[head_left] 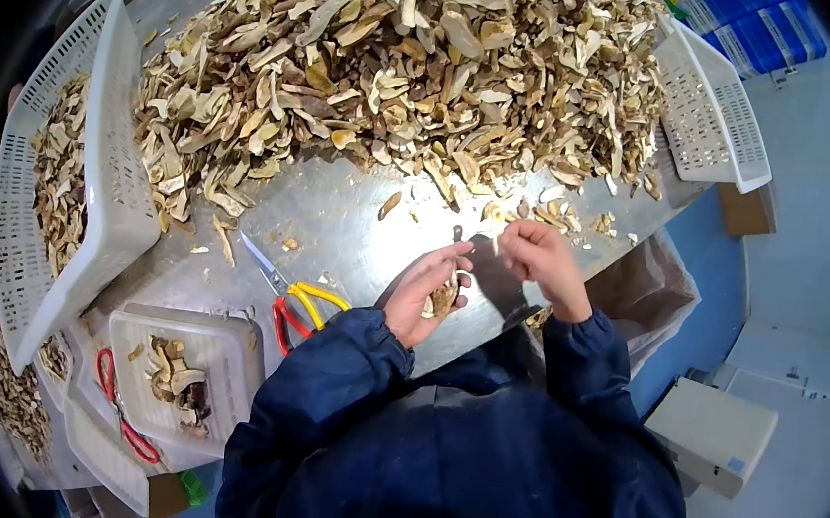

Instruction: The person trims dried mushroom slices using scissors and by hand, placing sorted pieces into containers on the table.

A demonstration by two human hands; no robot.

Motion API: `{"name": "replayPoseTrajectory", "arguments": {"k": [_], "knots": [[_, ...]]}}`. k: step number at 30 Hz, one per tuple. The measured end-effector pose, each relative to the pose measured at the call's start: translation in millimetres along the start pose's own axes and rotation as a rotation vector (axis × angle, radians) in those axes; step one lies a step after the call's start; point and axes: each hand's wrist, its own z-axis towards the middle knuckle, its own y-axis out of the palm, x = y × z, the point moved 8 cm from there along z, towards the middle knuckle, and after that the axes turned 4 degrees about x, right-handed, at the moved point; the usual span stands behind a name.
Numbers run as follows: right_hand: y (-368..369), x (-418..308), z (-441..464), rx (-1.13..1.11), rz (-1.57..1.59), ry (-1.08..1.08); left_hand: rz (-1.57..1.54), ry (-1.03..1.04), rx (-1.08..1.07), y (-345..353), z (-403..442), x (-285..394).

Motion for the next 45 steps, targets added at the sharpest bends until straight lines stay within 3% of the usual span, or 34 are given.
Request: {"name": "replayPoseTrajectory", "arguments": {"k": [5,7,10,13,14,19,22,24,27,29,30,34,38,39,41,42,45], "knots": [[52,4,-33,-0.112,-0.169,-0.021,0.239,0.036,0.086,-9,-1,-5],[47,-8,-39,-0.039,-0.292,-0.056,0.333,0.06,0.062,-2,-2,0],[26,-32,-44,0.195,-0.441,-0.319,0.512,0.007,0.069,2,-5,-3],[35,-30,-44,0.015,-0.73,-0.339,0.811,-0.016,0.023,16,-10,-1],[40,-27,-44,-0.035,-0.736,-0.397,0.869,-0.017,0.006,19,-11,-1],[37,18,-34,-0.119,-0.193,-0.03,0.915,0.035,-0.044,20,-10,-2],[37,43,-32,-0.215,0.196,0.214,0.833,-0.071,-0.06,18,-11,-3],[36,40,-31,-0.212,0.326,0.24,0.536,-0.033,-0.075,16,-8,-7],[10,4,-15,0.044,-0.148,-0.107,0.264,-0.037,-0.073,15,-7,-5],[-33,-18,5,0.432,-0.501,-0.331,0.137,-0.028,-0.092,20,-7,0],[-44,-32,6,0.561,-0.656,-0.349,0.054,-0.061,-0.08,15,-6,-4],[-42,-21,27,0.661,-1.067,-0.349,-0.068,-0.132,-0.134,10,-2,-12],[-30,-30,10,0.583,-0.815,-0.366,-0.11,-0.183,-0.013,1,-1,-15],[-16,-44,-3,0.438,-0.582,-0.323,-0.095,-0.198,0.03,9,-3,-9],[1,-47,-13,0.184,-0.529,-0.363,-0.101,-0.205,0.084,13,-5,-7],[-11,-40,-7,0.179,-0.478,-0.365,-0.123,-0.194,0.09,14,-5,-6],[-93,-55,16,0.712,-0.684,-0.35,-0.187,-0.17,0.108,1,-4,-14]]}}
